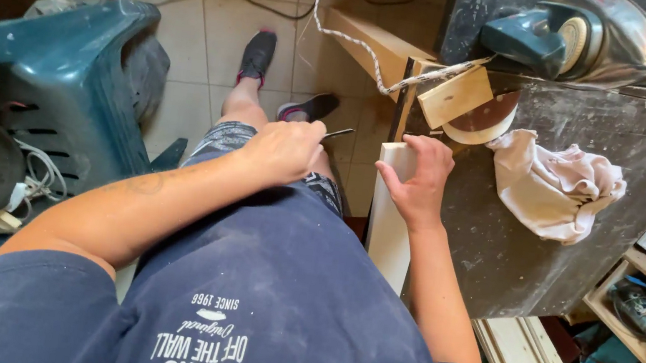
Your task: Trimming and sanding the edges of a white wooden board at a workbench
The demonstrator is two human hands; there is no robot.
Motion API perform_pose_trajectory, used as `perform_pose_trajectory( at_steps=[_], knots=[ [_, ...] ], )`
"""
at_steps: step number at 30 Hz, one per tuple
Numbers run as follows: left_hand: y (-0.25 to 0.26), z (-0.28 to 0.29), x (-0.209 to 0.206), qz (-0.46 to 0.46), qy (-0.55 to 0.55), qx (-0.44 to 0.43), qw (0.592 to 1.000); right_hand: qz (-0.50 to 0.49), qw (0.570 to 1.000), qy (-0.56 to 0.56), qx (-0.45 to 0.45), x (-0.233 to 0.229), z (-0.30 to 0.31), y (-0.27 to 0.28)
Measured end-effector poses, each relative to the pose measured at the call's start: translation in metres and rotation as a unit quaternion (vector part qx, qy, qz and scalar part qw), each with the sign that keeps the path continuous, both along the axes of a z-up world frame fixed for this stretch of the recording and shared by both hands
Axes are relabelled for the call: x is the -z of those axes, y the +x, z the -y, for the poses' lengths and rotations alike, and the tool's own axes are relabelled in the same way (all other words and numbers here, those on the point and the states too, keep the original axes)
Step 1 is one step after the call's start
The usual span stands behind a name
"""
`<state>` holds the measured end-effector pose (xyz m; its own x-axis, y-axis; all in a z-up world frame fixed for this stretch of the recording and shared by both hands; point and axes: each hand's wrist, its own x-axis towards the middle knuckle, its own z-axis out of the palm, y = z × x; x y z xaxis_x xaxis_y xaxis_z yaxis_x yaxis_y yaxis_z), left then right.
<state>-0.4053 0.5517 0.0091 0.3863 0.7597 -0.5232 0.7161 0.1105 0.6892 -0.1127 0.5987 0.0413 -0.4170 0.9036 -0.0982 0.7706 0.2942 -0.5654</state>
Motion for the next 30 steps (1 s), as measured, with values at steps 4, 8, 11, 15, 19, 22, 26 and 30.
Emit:
perform_pose_trajectory(
  at_steps=[4, 8, 11, 15, 19, 22, 26, 30],
  knots=[
    [0.035, -0.014, -0.017, 0.025, 0.0, -0.004, 1.0, -0.02, 0.999, 0.047, -0.002, 0.016, 0.004, 0.005],
    [0.07, -0.018, -0.013, -0.003, 0.083, -0.001, 0.997, -0.015, 0.994, 0.105, -0.023, 0.025, 0.008, 0.005],
    [0.083, -0.019, -0.014, -0.039, 0.139, 0.017, 0.989, -0.022, 0.992, 0.121, -0.022, 0.024, 0.007, 0.004],
    [0.094, -0.016, -0.012, -0.085, 0.197, 0.031, 0.976, -0.025, 0.99, 0.135, -0.018, 0.029, 0.008, 0.007],
    [0.102, -0.011, -0.007, -0.178, 0.289, 0.039, 0.94, -0.037, 0.988, 0.146, -0.015, 0.03, 0.008, 0.007],
    [0.106, -0.005, -0.001, -0.215, 0.339, 0.038, 0.915, -0.038, 0.988, 0.149, -0.012, 0.032, 0.009, 0.007],
    [0.107, -0.003, 0.006, -0.227, 0.376, 0.028, 0.898, -0.04, 0.988, 0.152, -0.009, 0.032, 0.008, 0.005],
    [0.11, -0.001, 0.025, -0.22, 0.392, 0.02, 0.893, -0.026, 0.988, 0.152, -0.006, 0.031, 0.009, 0.003]
  ],
)
